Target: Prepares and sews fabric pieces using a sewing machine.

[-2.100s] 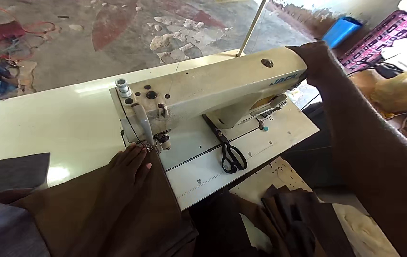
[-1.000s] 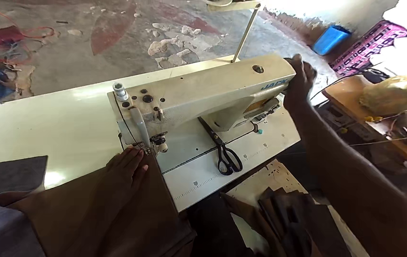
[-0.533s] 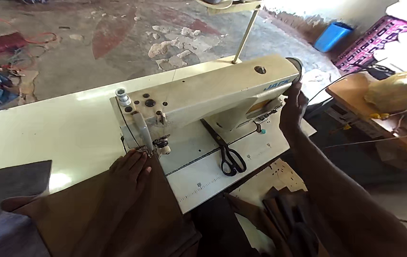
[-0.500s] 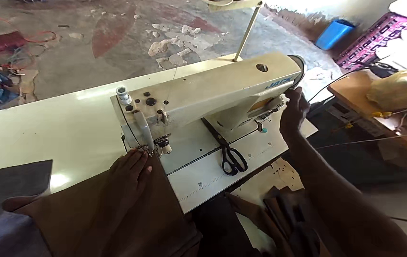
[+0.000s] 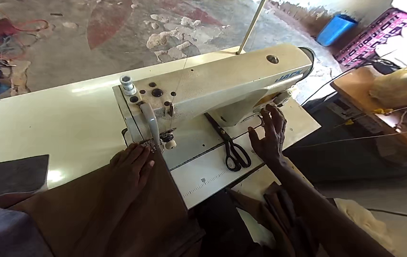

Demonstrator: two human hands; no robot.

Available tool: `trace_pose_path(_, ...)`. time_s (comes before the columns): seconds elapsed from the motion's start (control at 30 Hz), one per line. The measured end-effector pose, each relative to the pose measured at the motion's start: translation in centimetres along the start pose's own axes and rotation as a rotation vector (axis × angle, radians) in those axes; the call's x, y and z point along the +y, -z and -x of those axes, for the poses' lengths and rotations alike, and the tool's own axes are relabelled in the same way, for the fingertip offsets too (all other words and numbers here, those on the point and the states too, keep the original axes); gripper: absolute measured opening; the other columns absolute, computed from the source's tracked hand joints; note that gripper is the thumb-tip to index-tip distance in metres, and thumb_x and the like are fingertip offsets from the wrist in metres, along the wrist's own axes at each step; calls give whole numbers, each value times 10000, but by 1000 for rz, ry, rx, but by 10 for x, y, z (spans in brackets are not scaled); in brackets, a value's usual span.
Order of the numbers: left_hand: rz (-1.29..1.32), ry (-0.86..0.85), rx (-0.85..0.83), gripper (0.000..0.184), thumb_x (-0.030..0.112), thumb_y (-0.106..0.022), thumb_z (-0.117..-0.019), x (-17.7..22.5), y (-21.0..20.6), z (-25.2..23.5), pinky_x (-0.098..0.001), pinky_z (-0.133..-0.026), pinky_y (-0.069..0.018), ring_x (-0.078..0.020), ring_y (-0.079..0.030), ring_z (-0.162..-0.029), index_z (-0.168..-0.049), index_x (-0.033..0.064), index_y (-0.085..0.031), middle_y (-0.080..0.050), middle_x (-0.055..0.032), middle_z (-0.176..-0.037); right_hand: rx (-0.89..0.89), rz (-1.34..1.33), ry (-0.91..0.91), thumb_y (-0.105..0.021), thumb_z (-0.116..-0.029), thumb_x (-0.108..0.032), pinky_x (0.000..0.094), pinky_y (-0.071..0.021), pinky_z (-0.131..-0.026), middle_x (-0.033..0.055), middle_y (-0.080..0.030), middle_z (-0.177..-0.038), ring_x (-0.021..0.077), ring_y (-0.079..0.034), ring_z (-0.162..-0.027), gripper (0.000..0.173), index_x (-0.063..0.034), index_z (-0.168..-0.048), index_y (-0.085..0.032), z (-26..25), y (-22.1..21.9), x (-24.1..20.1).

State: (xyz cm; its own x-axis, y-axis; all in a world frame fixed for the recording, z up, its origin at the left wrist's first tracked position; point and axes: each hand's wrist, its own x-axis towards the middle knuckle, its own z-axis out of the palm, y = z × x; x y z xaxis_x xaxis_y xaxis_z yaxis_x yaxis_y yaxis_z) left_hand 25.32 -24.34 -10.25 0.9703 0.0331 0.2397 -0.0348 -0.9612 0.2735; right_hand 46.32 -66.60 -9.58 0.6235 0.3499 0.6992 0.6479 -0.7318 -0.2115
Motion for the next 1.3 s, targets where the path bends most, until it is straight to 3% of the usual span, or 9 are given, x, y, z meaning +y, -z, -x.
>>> trace_pose_path(0.13,-1,-4,3,579,533,-335,-1066,-3,0,-6,-554,-1181,-327,-257,-438,-1458,-1449,188,-597,-565,-29,-1498,12,4,22,-575,-962,-207,541,-374,-1157,217,-491,-1509,389,-426,-1431,482,-36,-1413,-564,1,1,1)
trace_pose_path(0.23,-12,-4,5,572,529,-344,-1063,-5,-1,-6,-555,-1164,-340,-261,-452,-1445,-1431,182,-613,-583,-36,-1475,-9,24,-9,-519,-968,-54,501,-513,-970,170,-676,-1242,358,-617,-1162,282,-51,-1158,-728,3,3,-1)
trace_pose_path(0.33,-17,-2,0,579,539,-340,-1061,-5,-1,-6,-559,-1170,-338,-265,-450,-1444,-1435,189,-611,-582,-32,-1475,-126,53,-66,-527,-941,-4,487,-543,-878,127,-714,-1105,321,-661,-1040,287,-83,-1077,-768,1,0,-4)
trace_pose_path(0.97,-9,-36,48,567,526,-343,-1064,-3,-4,-2,-543,-1187,-336,-248,-447,-1453,-1429,194,-621,-568,-13,-1497,-48,-9,-125,-533,-935,-2,457,-537,-915,122,-708,-1170,304,-646,-1092,287,-67,-1091,-765,1,3,-6)
trace_pose_path(1.03,-108,76,-43,492,417,-387,-1077,31,23,-9,-536,-1172,-350,-279,-489,-1420,-1394,152,-654,-601,-52,-1463,-26,-50,-133,-524,-954,-54,496,-509,-1016,182,-639,-1331,347,-591,-1234,336,-18,-1241,-694,-3,15,-27)
trace_pose_path(1.07,-91,260,-463,486,346,-351,-1122,64,68,-27,-510,-1244,-193,-259,-257,-1551,-1567,168,-426,-356,-28,-1651,-38,-103,-100,-531,-953,-84,509,-492,-1044,209,-613,-1366,356,-573,-1272,355,12,-1268,-665,-3,20,-48)
trace_pose_path(1.1,-24,196,-344,461,313,-408,-1112,60,64,-19,-515,-1236,-203,-297,-319,-1523,-1524,124,-495,-429,-78,-1608,-82,-176,-43,-558,-955,-99,500,-492,-1061,211,-620,-1349,339,-576,-1280,333,31,-1242,-663,3,22,-75)
trace_pose_path(1.17,-57,-177,227,514,466,-377,-1079,-3,-6,-1,-516,-1140,-391,-302,-554,-1343,-1357,156,-678,-644,-75,-1390,-249,-381,155,-591,-938,-141,435,-533,-1030,134,-674,-1277,252,-623,-1223,252,-34,-1121,-728,25,16,-133)
trace_pose_path(1.3,36,-48,44,555,516,-391,-1055,-6,-1,-3,-566,-1174,-343,-275,-450,-1448,-1425,174,-625,-579,-46,-1482,-655,-631,409,-524,-1068,-338,386,-495,-1049,66,-629,-1377,217,-580,-1275,326,-154,-1269,-702,43,-1,-206)
